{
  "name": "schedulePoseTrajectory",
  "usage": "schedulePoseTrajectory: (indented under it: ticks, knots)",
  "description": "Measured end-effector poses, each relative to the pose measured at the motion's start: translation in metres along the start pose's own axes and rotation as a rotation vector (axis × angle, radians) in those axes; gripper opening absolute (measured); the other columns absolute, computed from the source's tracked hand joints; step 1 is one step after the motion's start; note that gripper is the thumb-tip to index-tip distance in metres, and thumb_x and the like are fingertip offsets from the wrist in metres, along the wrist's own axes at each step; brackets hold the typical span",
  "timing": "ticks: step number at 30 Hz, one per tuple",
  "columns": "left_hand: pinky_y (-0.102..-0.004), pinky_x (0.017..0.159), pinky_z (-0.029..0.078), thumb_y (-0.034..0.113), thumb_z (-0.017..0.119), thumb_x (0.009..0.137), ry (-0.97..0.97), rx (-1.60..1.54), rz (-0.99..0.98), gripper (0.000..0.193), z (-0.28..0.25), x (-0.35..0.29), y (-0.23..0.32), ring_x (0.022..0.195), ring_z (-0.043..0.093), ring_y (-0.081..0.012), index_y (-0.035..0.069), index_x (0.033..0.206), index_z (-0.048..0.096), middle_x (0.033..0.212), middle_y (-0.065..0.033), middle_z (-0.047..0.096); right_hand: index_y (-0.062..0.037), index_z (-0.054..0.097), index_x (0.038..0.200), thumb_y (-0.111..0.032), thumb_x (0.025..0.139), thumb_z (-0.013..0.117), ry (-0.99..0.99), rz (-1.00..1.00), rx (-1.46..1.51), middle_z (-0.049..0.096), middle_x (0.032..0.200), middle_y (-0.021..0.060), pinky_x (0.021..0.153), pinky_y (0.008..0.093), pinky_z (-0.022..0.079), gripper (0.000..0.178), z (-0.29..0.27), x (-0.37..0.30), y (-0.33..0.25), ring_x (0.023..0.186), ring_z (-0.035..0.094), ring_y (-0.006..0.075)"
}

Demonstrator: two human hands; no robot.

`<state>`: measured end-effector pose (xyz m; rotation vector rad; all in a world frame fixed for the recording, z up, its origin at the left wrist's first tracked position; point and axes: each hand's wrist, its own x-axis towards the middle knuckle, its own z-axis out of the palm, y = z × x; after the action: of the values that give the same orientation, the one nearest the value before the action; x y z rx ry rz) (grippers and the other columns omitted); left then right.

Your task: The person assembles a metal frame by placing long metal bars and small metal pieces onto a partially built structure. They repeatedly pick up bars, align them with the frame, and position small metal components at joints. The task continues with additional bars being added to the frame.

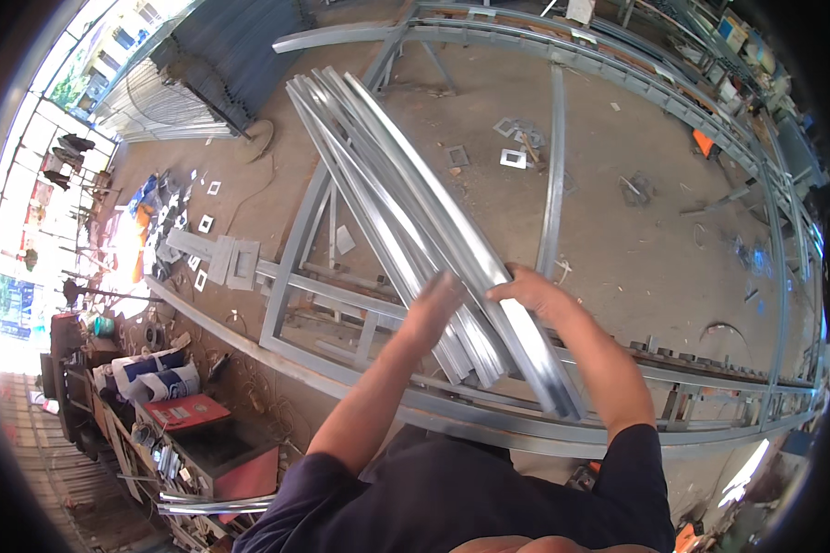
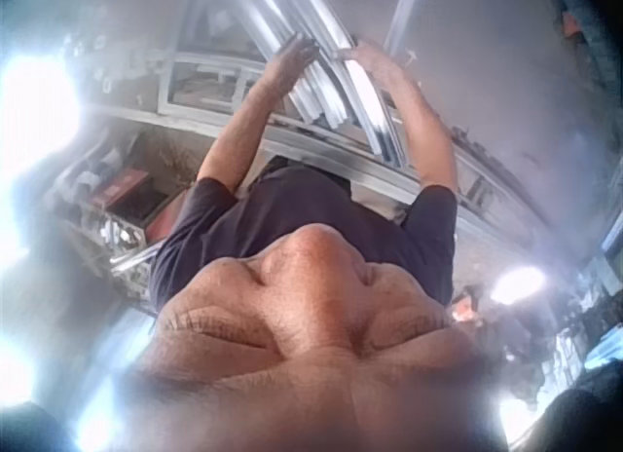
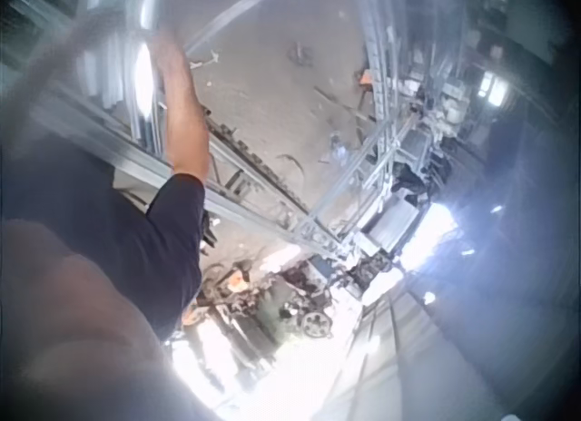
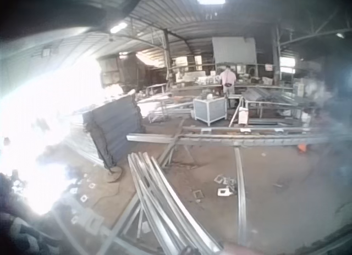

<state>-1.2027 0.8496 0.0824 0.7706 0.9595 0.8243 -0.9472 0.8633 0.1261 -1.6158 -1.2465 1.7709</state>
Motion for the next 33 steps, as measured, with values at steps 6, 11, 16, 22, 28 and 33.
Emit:
schedulePoseTrajectory:
  ticks: [6,11,16,22,28,33]
  knots:
    - [-0.0496,0.094,0.059,0.036,0.059,0.105,0.130,-0.504,-0.253,0.039,-0.023,0.108,0.061,0.098,0.072,-0.0323,0.000,0.119,0.064,0.107,-0.0174,0.072,0.0086,0.054,0.132,-0.038,0.076,0.082,0.162,0.014,-0.313,0.070,0.112,0.0304,0.095,0.0451,0.053,0.078,0.076,-0.046,-0.009,0.106,0.070,0.0389]
    - [-0.0473,0.097,0.056,0.028,0.057,0.107,-0.001,-0.550,-0.257,0.033,0.014,0.091,0.020,0.109,0.068,-0.0290,0.004,0.129,0.060,0.118,-0.0111,0.070,-0.0049,0.052,0.135,-0.038,0.079,0.080,0.342,0.165,-0.505,0.070,0.110,0.0274,0.088,0.0520,0.054,0.071,0.092,-0.117,0.017,0.103,0.068,0.0456]
    - [-0.0459,0.103,0.051,0.029,0.069,0.099,-0.119,-0.453,-0.240,0.043,0.083,0.014,0.014,0.115,0.064,-0.0280,0.008,0.135,0.058,0.121,-0.0100,0.067,-0.0092,0.054,0.124,-0.035,0.084,0.080,0.615,0.040,-0.578,0.071,0.102,0.0173,0.078,0.0509,0.054,0.054,0.099,-0.216,0.087,0.094,0.069,0.0400]
    - [-0.0434,0.096,0.054,0.020,0.078,0.088,-0.396,-0.345,-0.177,0.052,0.187,-0.057,-0.042,0.106,0.065,-0.0223,0.013,0.133,0.055,0.117,-0.0050,0.064,-0.0087,0.061,0.121,-0.034,0.089,0.078,0.814,0.026,-0.274,0.071,0.103,0.0154,0.079,0.0457,0.056,0.044,0.098,-0.350,0.152,0.095,0.070,0.0370]
    - [-0.0481,0.094,0.058,0.024,0.086,0.080,-0.478,-0.169,-0.220,0.067,0.297,-0.121,-0.123,0.106,0.066,-0.0288,0.011,0.136,0.052,0.119,-0.0063,0.063,-0.0085,0.063,0.120,-0.034,0.094,0.073,0.940,0.172,-0.079,0.072,0.095,0.0184,0.076,0.0471,0.056,0.038,0.078,-0.464,0.247,0.089,0.071,0.0390]
    - [-0.0434,0.086,0.060,0.022,0.086,0.081,-0.441,-0.167,-0.330,0.054,0.396,-0.165,-0.192,0.101,0.068,-0.0262,0.006,0.125,0.059,0.109,-0.0065,0.066,-0.0099,0.062,0.119,-0.041,0.097,0.069,1.118,0.252,-0.008,0.073,0.090,0.0189,0.076,0.0490,0.056,0.039,0.033,-0.563,0.314,0.087,0.072,0.0402]
